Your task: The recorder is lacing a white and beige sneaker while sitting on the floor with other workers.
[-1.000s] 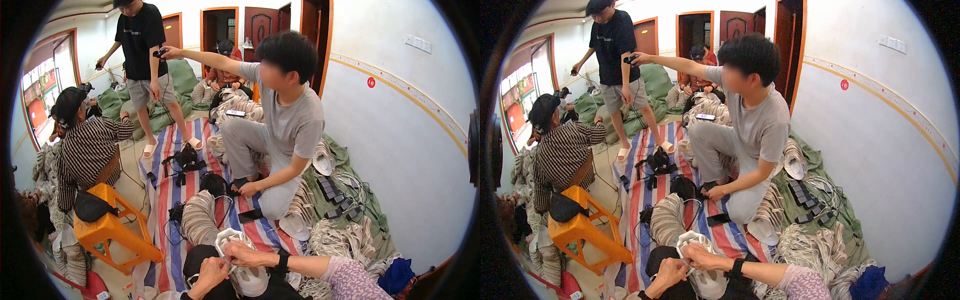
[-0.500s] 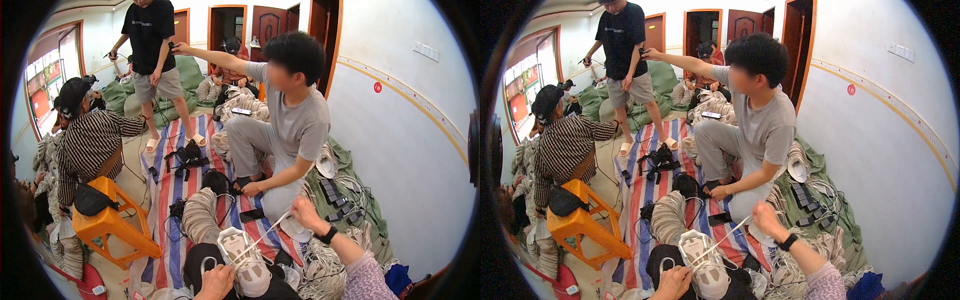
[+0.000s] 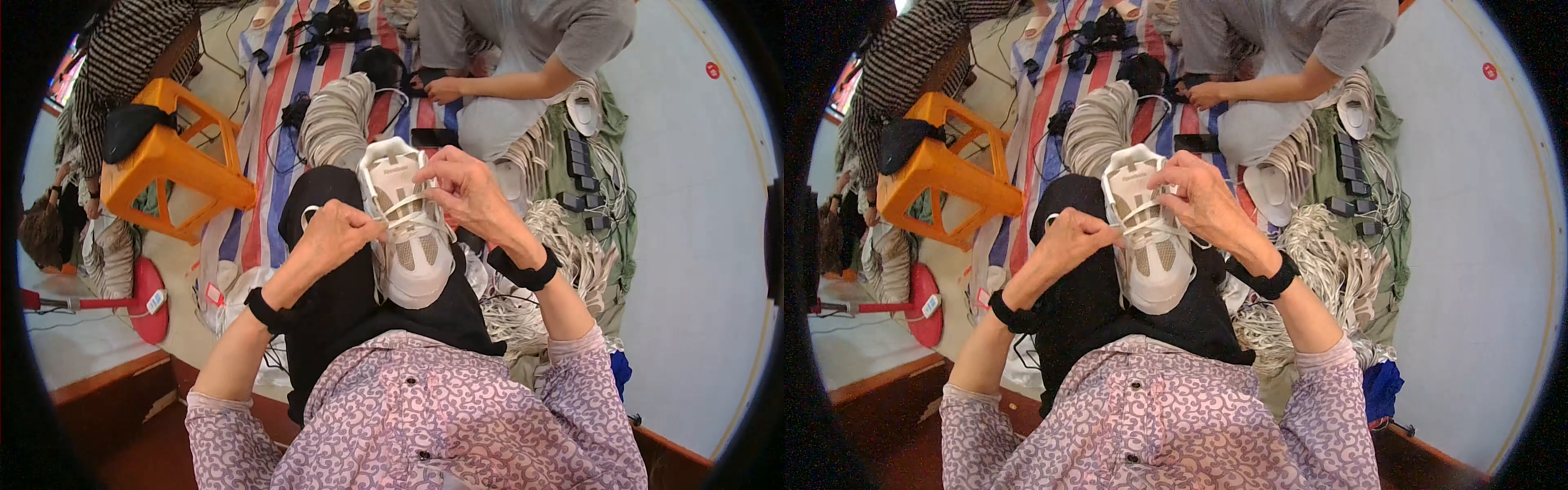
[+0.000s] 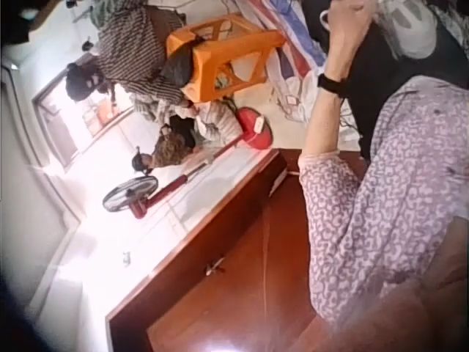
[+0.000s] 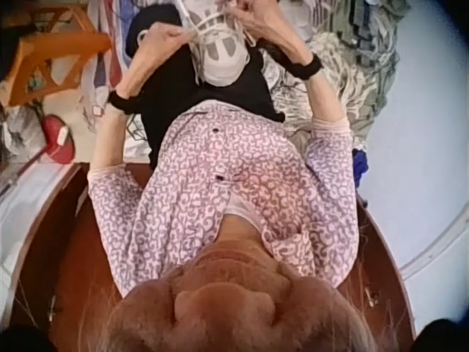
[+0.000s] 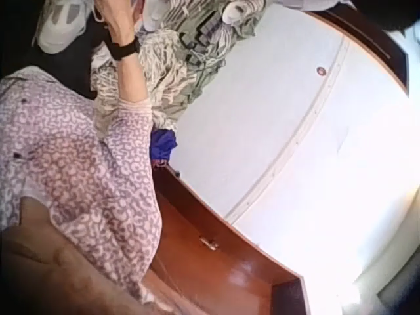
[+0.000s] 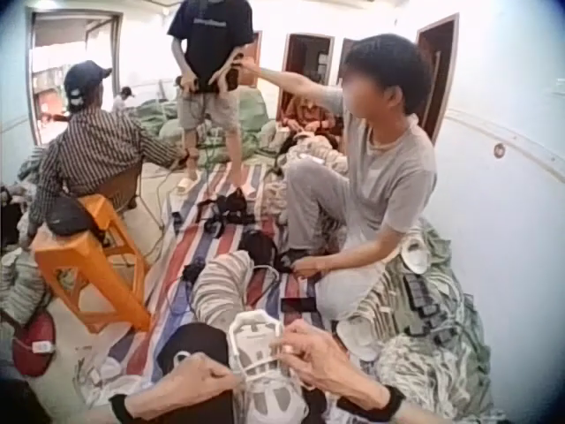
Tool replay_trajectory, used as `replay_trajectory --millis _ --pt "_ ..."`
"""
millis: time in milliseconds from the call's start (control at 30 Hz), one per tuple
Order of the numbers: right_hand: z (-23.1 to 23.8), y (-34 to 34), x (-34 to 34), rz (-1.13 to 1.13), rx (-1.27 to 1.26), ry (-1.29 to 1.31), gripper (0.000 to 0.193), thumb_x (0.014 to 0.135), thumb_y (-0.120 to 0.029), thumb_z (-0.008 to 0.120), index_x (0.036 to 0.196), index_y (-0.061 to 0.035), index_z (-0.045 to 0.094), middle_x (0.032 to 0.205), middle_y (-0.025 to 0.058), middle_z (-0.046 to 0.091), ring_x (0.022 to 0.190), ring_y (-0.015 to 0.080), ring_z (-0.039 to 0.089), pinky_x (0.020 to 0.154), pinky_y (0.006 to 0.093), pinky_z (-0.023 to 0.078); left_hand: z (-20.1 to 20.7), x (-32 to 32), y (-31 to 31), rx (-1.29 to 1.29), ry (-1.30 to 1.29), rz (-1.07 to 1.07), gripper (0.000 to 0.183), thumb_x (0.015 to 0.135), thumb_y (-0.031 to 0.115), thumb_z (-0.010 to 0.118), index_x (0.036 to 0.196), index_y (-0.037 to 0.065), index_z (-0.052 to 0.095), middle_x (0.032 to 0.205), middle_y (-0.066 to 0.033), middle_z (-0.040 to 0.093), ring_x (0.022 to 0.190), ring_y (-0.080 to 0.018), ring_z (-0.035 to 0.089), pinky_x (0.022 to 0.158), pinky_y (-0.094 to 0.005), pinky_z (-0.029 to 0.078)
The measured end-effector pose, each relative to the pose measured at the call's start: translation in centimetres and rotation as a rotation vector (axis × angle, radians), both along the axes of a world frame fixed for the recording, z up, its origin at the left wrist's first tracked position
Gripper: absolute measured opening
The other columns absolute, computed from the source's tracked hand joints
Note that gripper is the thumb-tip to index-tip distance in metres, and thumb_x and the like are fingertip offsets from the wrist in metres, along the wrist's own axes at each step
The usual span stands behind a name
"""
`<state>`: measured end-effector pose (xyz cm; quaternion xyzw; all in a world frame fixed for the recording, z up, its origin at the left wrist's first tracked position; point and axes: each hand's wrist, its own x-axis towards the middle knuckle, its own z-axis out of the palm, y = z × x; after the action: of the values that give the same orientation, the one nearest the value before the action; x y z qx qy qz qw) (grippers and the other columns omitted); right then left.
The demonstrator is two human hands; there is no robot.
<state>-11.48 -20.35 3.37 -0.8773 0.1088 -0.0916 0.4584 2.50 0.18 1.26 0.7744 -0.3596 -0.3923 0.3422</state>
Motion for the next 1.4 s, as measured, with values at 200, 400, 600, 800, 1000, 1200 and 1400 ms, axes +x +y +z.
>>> replay_trajectory --millis 200,400,600,800,1000,1200,1400 --pt "-2.1 1.6 -0.4 0.120 -0.079 -0.092 0.018 0.079 0.002 0.069 0.097 0.0008 0.066 0.095 0.0139 0.056 0.082 0.0300 0.061 0.072 0.0381 0.048 0.2 -0.6 0.8 0.006 0.079 0.057 0.023 0.081 0.023 0.072 0.084 0.002 0.078 0.058 -0.0018 0.062 0.056 -0.0072 0.051 0.054 -0.0259 0.042" --pt "-2.9 2.5 0.0 0.111 -0.307 -0.169 0.014 0.080 0.004 0.064 0.092 0.0016 0.057 0.095 0.0152 0.053 0.084 0.0378 0.059 0.071 0.0416 0.048 -1.5 0.2 1.1 -0.140 0.111 0.091 0.022 0.080 0.021 0.073 0.089 0.001 0.077 0.066 -0.0045 0.068 0.061 -0.0093 0.058 0.059 -0.0265 0.046" --pt "-2.9 1.5 0.7 0.048 -0.484 -0.119 0.007 0.085 0.001 0.053 0.091 0.0006 0.052 0.096 0.0191 0.053 0.084 0.0440 0.060 0.065 0.0524 0.048 -0.1 1.8 1.0 -0.221 -0.171 -0.069 0.016 0.080 0.015 0.076 0.082 0.000 0.073 0.080 -0.0007 0.062 0.067 -0.0107 0.053 0.061 -0.0276 0.043" --pt "-3.5 -12.2 -0.7 -0.349 -0.792 -0.324 0.008 0.084 0.000 0.054 0.091 -0.0016 0.054 0.087 0.0191 0.056 0.081 0.0405 0.058 0.071 0.0471 0.046 1.0 2.5 1.0 -0.230 -0.197 -0.313 0.017 0.076 0.017 0.076 0.076 0.001 0.071 0.095 -0.0098 0.058 0.075 -0.0234 0.061 0.068 -0.0335 0.050" --pt "-0.2 -24.0 -3.8 -0.644 -0.799 -0.072 0.009 0.085 -0.009 0.058 0.090 -0.0017 0.059 0.084 0.0209 0.062 0.085 0.0397 0.062 0.075 0.0454 0.049 0.4 1.7 0.0 -0.247 -0.272 -0.314 0.018 0.073 0.014 0.077 0.086 0.003 0.071 0.091 -0.0107 0.056 0.082 -0.0275 0.062 0.073 -0.0367 0.051" --pt "3.4 -28.3 -2.4 -0.687 -0.926 -0.104 0.014 0.086 -0.013 0.055 0.091 -0.0013 0.061 0.087 0.0230 0.065 0.084 0.0416 0.063 0.074 0.0457 0.049 -1.0 -0.1 -0.3 -0.450 -0.458 -0.147 0.018 0.072 0.006 0.074 0.089 0.004 0.070 0.083 -0.0073 0.052 0.069 -0.0201 0.055 0.061 -0.0326 0.045" --pt "0.8 -25.0 -2.8 -0.585 -0.861 -0.218 0.013 0.085 -0.011 0.061 0.093 -0.0024 0.064 0.090 0.0197 0.065 0.085 0.0366 0.064 0.074 0.0423 0.050 -0.7 -1.0 -1.5 -0.501 -0.400 -0.082 0.013 0.078 0.004 0.070 0.091 0.002 0.072 0.078 -0.0103 0.059 0.062 -0.0223 0.059 0.058 -0.0343 0.046"
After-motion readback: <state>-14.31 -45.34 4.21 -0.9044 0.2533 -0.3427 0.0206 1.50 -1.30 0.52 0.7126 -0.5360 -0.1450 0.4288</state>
